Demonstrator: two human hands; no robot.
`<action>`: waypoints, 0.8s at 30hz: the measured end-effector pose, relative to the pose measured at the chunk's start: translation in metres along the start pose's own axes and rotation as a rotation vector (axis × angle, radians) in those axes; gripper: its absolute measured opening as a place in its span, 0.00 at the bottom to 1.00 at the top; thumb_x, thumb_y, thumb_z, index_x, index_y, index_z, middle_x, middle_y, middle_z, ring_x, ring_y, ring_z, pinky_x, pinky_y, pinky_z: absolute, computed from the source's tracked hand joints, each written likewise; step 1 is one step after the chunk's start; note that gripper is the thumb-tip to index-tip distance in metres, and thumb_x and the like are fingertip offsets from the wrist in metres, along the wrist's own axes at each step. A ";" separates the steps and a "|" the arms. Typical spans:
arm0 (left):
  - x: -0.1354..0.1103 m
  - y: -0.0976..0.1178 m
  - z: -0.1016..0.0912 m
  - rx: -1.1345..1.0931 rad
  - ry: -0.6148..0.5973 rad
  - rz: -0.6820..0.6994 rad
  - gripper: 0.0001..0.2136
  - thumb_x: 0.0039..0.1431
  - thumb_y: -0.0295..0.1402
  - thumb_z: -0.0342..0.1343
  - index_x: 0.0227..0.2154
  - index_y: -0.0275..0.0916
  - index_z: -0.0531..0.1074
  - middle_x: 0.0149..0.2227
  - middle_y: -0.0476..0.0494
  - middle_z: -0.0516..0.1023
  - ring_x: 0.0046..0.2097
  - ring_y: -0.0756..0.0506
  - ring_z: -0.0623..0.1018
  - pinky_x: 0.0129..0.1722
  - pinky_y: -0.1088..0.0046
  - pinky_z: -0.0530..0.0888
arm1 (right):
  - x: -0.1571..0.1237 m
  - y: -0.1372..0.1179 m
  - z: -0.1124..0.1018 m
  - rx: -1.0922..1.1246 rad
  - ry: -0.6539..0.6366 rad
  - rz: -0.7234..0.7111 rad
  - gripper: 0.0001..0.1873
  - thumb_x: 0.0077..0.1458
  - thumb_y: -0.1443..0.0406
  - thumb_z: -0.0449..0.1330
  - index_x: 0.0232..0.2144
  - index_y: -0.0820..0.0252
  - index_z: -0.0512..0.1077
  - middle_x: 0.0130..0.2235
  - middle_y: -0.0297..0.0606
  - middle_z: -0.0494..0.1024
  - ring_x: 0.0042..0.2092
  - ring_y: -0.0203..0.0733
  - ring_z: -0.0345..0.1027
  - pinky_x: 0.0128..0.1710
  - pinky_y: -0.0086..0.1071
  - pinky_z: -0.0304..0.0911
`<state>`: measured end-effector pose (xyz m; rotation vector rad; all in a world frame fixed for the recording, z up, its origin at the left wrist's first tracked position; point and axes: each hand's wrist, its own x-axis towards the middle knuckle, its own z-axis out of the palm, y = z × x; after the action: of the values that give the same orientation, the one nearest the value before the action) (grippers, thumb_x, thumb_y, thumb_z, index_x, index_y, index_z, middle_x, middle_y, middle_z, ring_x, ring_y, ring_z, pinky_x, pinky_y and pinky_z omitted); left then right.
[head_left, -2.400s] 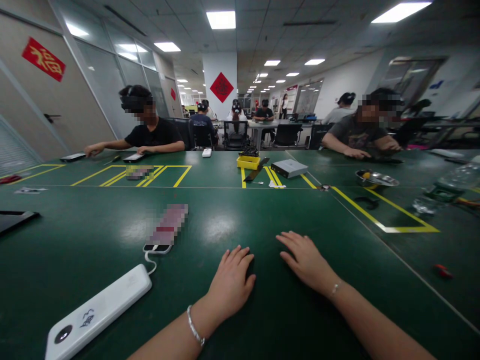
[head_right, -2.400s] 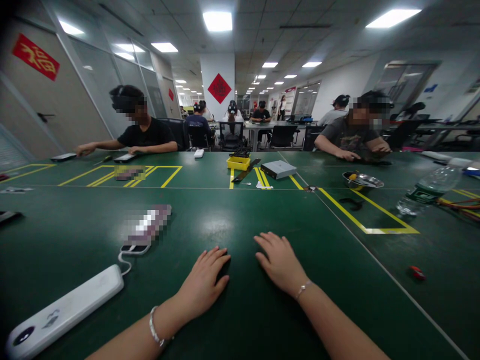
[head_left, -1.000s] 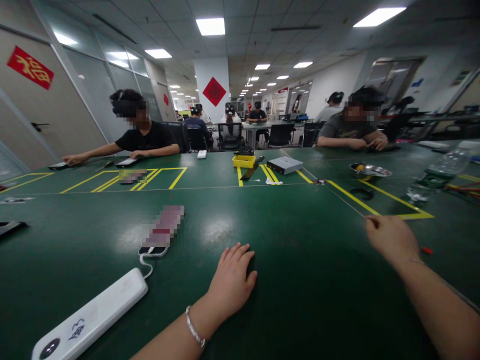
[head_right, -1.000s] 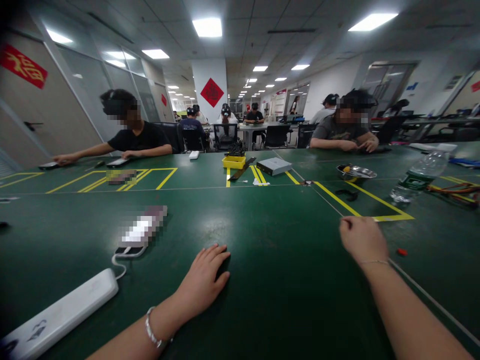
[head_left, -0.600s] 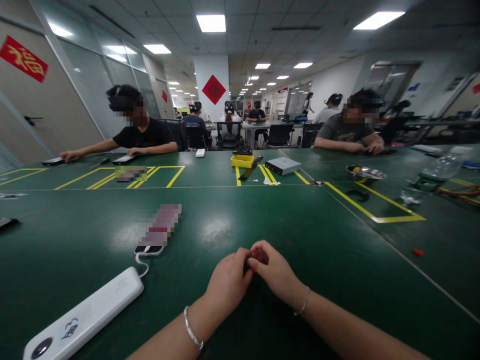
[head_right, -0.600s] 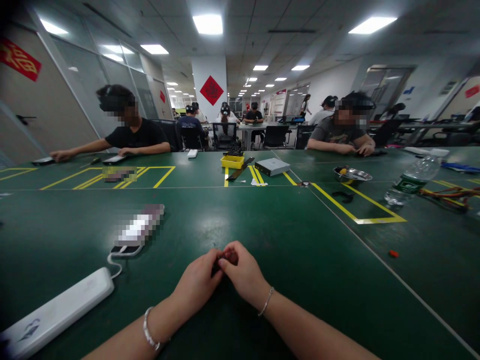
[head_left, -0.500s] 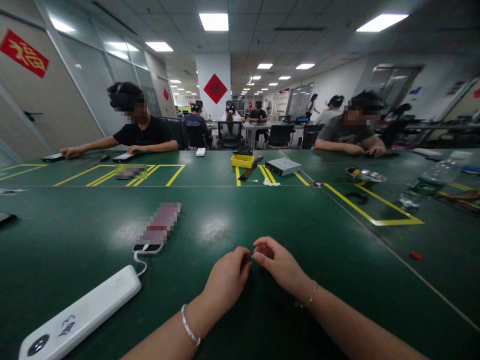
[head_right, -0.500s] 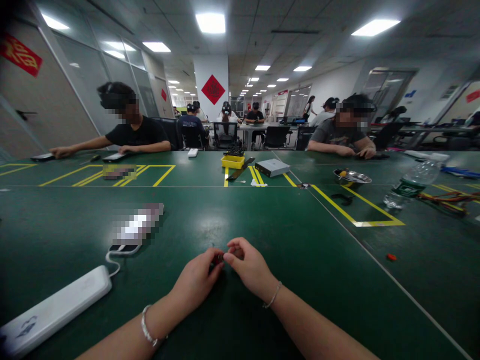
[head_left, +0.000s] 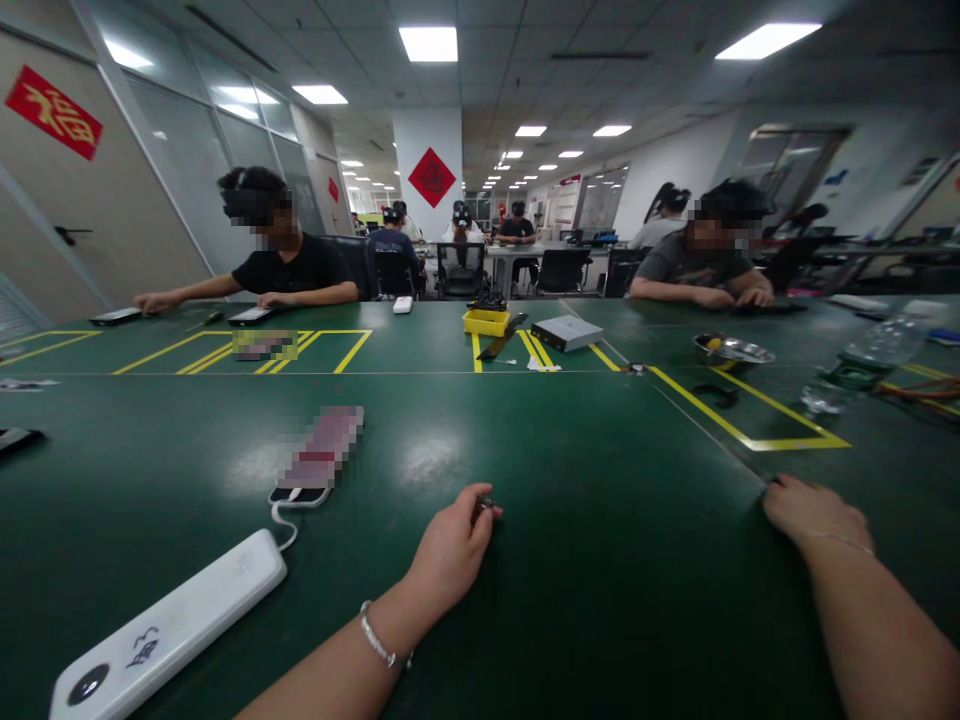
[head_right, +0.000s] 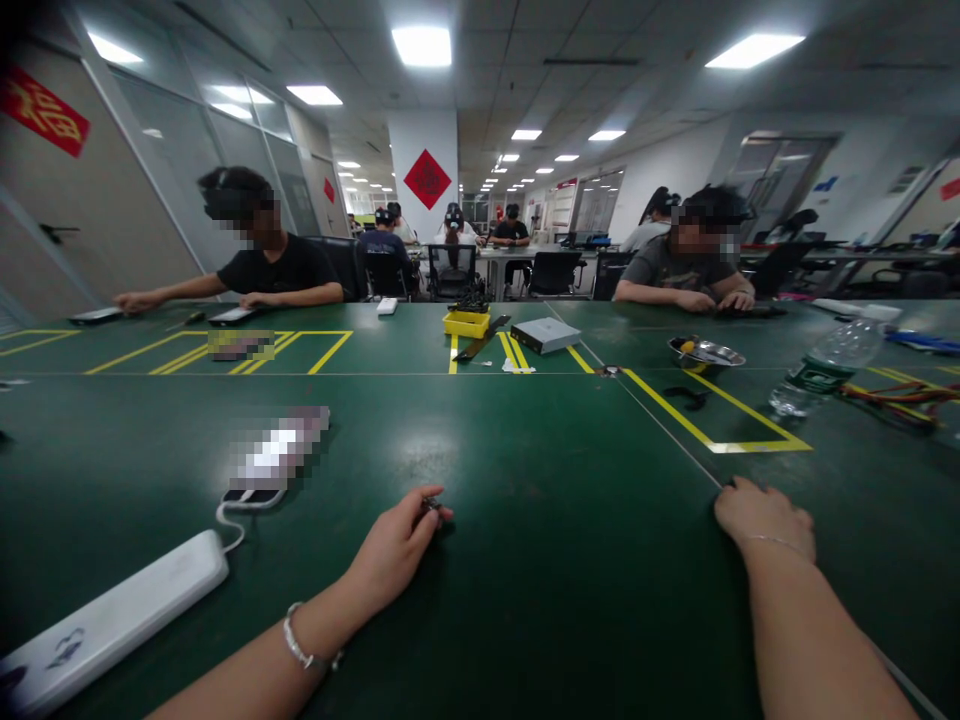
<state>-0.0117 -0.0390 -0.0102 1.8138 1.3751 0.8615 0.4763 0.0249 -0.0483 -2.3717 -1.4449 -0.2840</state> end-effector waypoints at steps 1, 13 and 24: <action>0.000 0.000 0.000 -0.016 -0.002 -0.006 0.14 0.57 0.33 0.42 0.46 0.40 0.60 0.38 0.45 0.76 0.40 0.48 0.74 0.40 0.71 0.68 | 0.000 -0.001 -0.001 -0.031 -0.081 0.055 0.09 0.40 0.68 0.53 0.24 0.63 0.73 0.29 0.58 0.68 0.33 0.57 0.66 0.21 0.41 0.52; 0.000 0.000 0.000 -0.109 -0.017 -0.013 0.11 0.56 0.34 0.43 0.40 0.39 0.64 0.36 0.45 0.76 0.39 0.47 0.75 0.37 0.72 0.69 | -0.028 -0.099 -0.041 0.005 -0.175 -0.085 0.15 0.49 0.64 0.48 0.34 0.63 0.71 0.37 0.50 0.69 0.37 0.45 0.64 0.32 0.36 0.57; 0.000 -0.002 -0.001 -0.137 -0.002 -0.012 0.13 0.55 0.36 0.45 0.41 0.40 0.65 0.35 0.47 0.75 0.37 0.47 0.74 0.37 0.72 0.69 | -0.105 -0.230 -0.048 0.662 -0.683 -0.437 0.12 0.45 0.63 0.54 0.34 0.58 0.71 0.31 0.33 0.73 0.28 0.32 0.64 0.30 0.28 0.60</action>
<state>-0.0135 -0.0383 -0.0108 1.7004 1.2917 0.9246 0.2246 0.0166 0.0031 -1.6405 -1.9402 0.8560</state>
